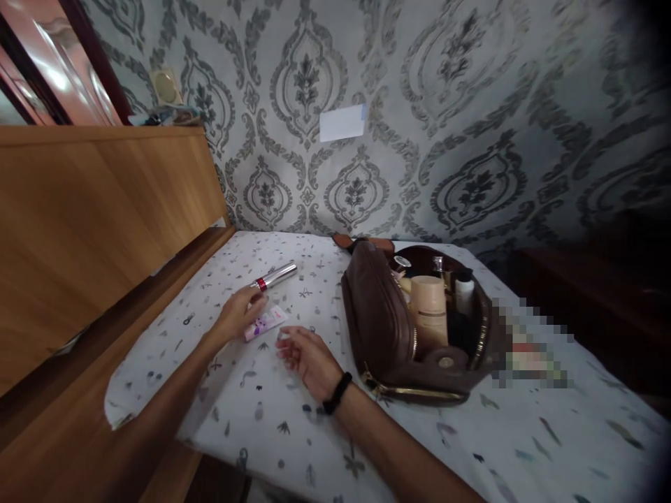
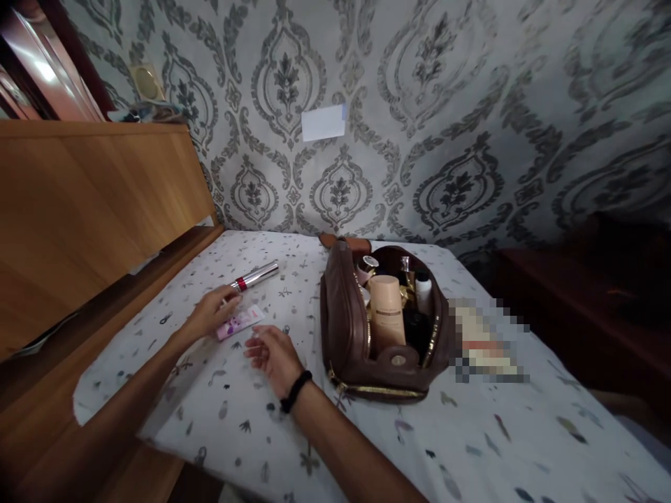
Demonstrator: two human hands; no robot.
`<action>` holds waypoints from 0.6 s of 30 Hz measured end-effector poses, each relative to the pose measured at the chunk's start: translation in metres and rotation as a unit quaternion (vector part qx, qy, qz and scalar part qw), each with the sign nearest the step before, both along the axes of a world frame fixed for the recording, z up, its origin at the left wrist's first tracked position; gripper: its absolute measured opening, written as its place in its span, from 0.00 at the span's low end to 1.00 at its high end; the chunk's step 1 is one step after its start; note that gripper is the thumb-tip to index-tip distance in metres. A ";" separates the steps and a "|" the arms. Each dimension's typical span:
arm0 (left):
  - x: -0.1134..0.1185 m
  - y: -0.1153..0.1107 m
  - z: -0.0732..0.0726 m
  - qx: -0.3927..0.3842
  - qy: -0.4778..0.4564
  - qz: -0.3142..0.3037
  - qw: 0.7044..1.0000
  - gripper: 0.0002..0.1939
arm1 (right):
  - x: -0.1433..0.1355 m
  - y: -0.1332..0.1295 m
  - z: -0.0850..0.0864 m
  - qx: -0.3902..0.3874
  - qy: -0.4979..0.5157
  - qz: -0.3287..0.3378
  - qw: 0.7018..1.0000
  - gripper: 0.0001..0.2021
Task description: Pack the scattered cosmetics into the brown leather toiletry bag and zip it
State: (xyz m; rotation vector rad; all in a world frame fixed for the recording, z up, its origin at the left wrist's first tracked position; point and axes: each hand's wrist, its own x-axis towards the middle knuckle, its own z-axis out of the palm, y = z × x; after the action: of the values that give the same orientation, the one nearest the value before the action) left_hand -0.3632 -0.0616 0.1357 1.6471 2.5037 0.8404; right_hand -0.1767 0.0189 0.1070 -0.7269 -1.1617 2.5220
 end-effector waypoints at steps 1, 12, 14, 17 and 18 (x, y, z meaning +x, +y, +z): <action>0.006 -0.005 -0.001 -0.023 -0.009 -0.017 1.000 0.17 | -0.004 0.000 -0.004 -0.029 0.008 -0.013 0.999 0.22; 0.028 -0.026 -0.027 0.032 -0.041 0.001 0.999 0.15 | 0.010 0.003 -0.011 0.021 0.080 0.006 0.997 0.27; 0.030 -0.026 -0.025 0.068 -0.068 -0.003 0.995 0.12 | 0.009 0.002 -0.013 0.042 0.089 0.002 0.995 0.29; 0.035 -0.025 -0.023 0.076 -0.053 -0.046 0.995 0.10 | 0.007 0.001 -0.015 0.061 0.111 0.007 0.992 0.28; 0.037 -0.025 -0.023 0.067 -0.035 -0.068 0.995 0.10 | 0.007 0.001 -0.015 0.062 0.117 0.009 0.991 0.28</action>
State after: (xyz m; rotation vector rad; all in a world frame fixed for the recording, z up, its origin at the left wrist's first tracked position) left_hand -0.3257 -0.0866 0.1130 1.7707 2.3047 1.0496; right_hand -0.1698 0.0195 0.0918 -0.3806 -1.2303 2.4431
